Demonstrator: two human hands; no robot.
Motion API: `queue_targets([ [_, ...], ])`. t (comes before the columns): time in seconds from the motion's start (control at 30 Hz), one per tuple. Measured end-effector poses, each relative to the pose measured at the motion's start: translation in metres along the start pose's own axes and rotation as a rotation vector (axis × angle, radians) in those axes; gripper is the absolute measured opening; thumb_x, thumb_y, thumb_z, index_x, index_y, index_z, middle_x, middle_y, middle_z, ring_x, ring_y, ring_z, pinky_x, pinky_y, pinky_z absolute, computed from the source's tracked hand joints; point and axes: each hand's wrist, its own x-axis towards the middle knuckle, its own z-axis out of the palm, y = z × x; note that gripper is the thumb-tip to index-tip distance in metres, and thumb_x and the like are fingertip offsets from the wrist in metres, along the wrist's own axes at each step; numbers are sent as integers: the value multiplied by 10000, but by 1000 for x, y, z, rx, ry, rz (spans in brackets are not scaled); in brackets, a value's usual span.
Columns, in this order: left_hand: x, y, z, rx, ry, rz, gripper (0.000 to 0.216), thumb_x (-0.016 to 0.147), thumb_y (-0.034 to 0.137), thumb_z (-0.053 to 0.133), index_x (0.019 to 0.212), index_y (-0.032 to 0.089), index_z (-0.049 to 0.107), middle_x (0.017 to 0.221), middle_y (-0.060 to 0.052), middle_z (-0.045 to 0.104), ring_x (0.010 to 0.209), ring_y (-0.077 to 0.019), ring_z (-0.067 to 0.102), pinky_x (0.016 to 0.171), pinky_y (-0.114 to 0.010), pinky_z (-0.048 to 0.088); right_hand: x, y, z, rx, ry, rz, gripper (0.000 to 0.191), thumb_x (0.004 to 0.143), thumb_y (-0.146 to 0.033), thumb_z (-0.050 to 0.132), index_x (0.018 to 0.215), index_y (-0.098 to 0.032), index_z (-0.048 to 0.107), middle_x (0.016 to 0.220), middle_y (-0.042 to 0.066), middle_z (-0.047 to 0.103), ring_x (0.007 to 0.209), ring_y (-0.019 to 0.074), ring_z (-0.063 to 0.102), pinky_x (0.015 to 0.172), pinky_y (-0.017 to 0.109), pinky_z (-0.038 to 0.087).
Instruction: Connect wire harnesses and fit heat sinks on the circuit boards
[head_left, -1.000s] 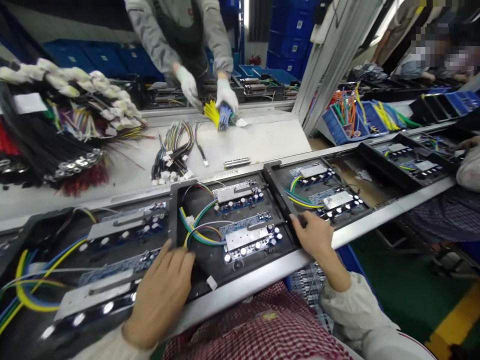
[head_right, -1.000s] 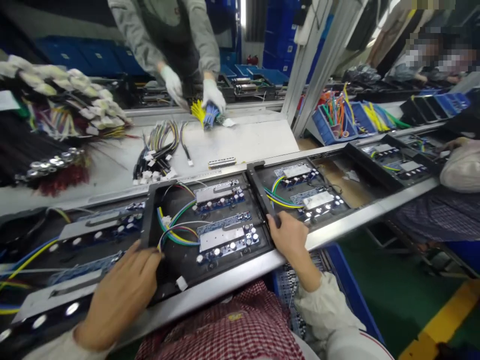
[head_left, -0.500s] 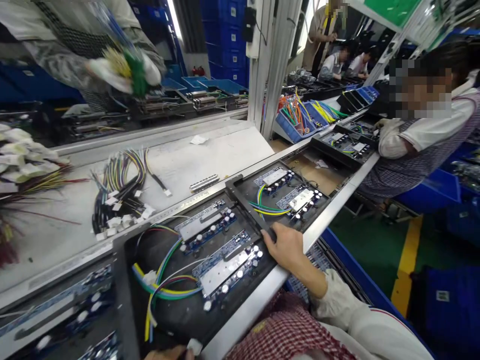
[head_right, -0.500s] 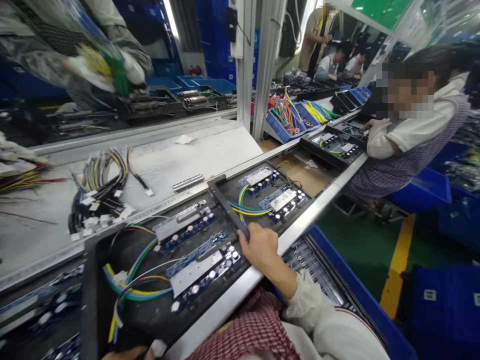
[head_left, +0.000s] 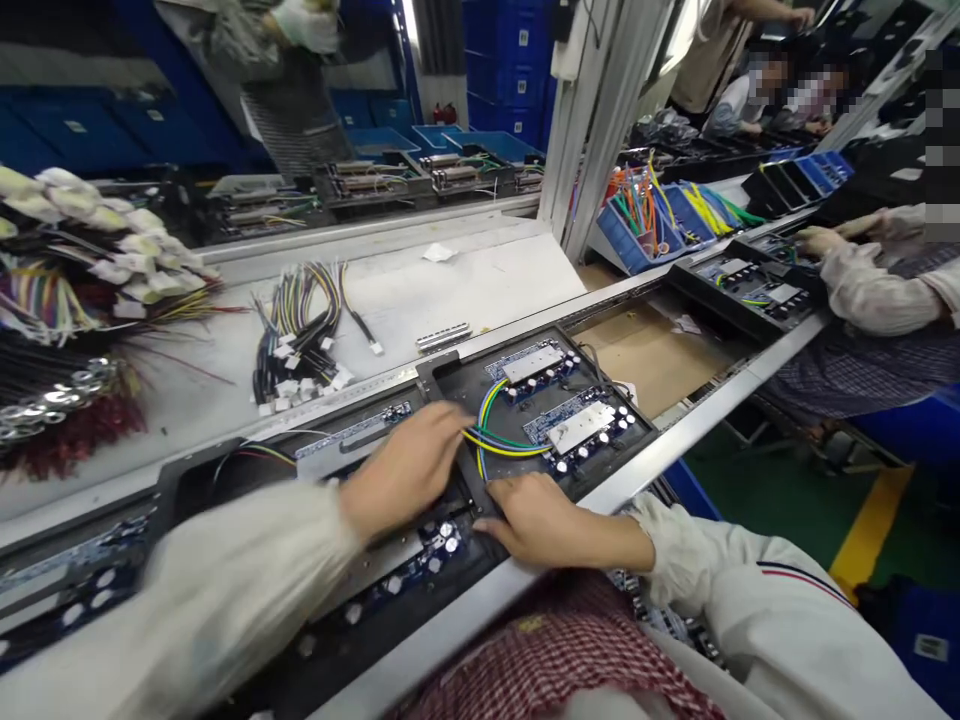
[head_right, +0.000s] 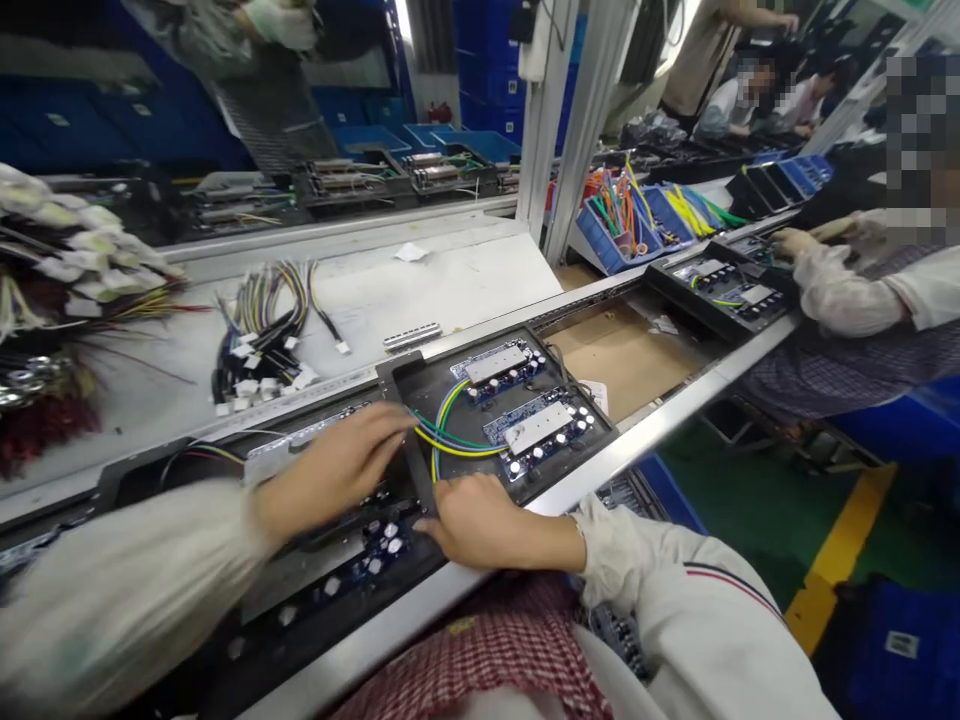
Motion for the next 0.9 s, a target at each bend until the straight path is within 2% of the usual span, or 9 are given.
queue_targets([
  [0.1,73,0,30,48,-68,-33,373,770,26,447,1070,148,632,1020,-88,628,932,-165,572,913,-295,451,7,-13,3,43,-10,-52,373,898,-432,430,961,-102,591,892,143,685,805,288,661,661,363,473],
  [0.2,99,-3,54,83,-112,-39,404,746,-13,419,1072,103,626,1094,-122,602,1053,-203,523,932,-307,440,12,-25,10,91,-8,-94,376,889,-426,446,979,-89,587,897,154,684,809,290,663,670,373,490],
  [0.33,85,-9,62,126,-154,-58,389,745,0,399,1042,74,637,1047,-154,606,1075,-264,496,909,-365,444,18,-41,18,123,9,-150,397,880,-424,444,986,-66,580,886,166,681,781,296,668,644,394,513],
  [0.57,53,-17,61,295,-137,-83,416,776,75,376,1110,84,624,1060,-145,624,1054,-274,534,901,-366,446,29,-70,26,271,-36,-261,410,855,-365,446,1050,-27,572,994,175,657,807,287,659,547,369,524],
  [0.63,46,-25,52,263,-146,-99,421,773,72,374,1100,108,636,1080,-111,638,1058,-242,554,936,-332,436,31,-76,28,295,-35,-290,422,834,-351,469,1069,-14,567,1010,182,650,822,286,654,548,364,525],
  [0.7,41,-43,33,214,-143,-173,404,786,90,395,1107,134,636,1115,-59,644,1065,-200,569,964,-287,423,31,-81,30,295,-44,-317,434,836,-355,474,1076,-6,567,1032,188,642,841,293,651,566,372,532],
  [0.8,37,-88,-7,278,-62,-402,353,869,150,387,1152,102,593,1153,-50,626,1102,-203,552,986,-326,412,30,-89,31,287,-87,-327,460,838,-368,485,1092,8,559,1057,201,627,874,316,644,621,406,547],
  [0.87,36,-124,-29,346,-46,-540,296,878,103,385,1064,34,605,1091,-124,631,1058,-241,565,941,-410,444,31,-94,32,279,-110,-335,498,830,-355,494,1133,38,533,1088,234,608,924,333,631,682,434,551],
  [0.9,36,-141,-36,350,-63,-573,234,873,114,439,1004,36,617,1041,-132,638,1004,-231,586,898,-412,473,32,-96,33,276,-123,-342,530,828,-351,494,1165,57,511,1112,255,595,963,342,620,721,446,548],
])
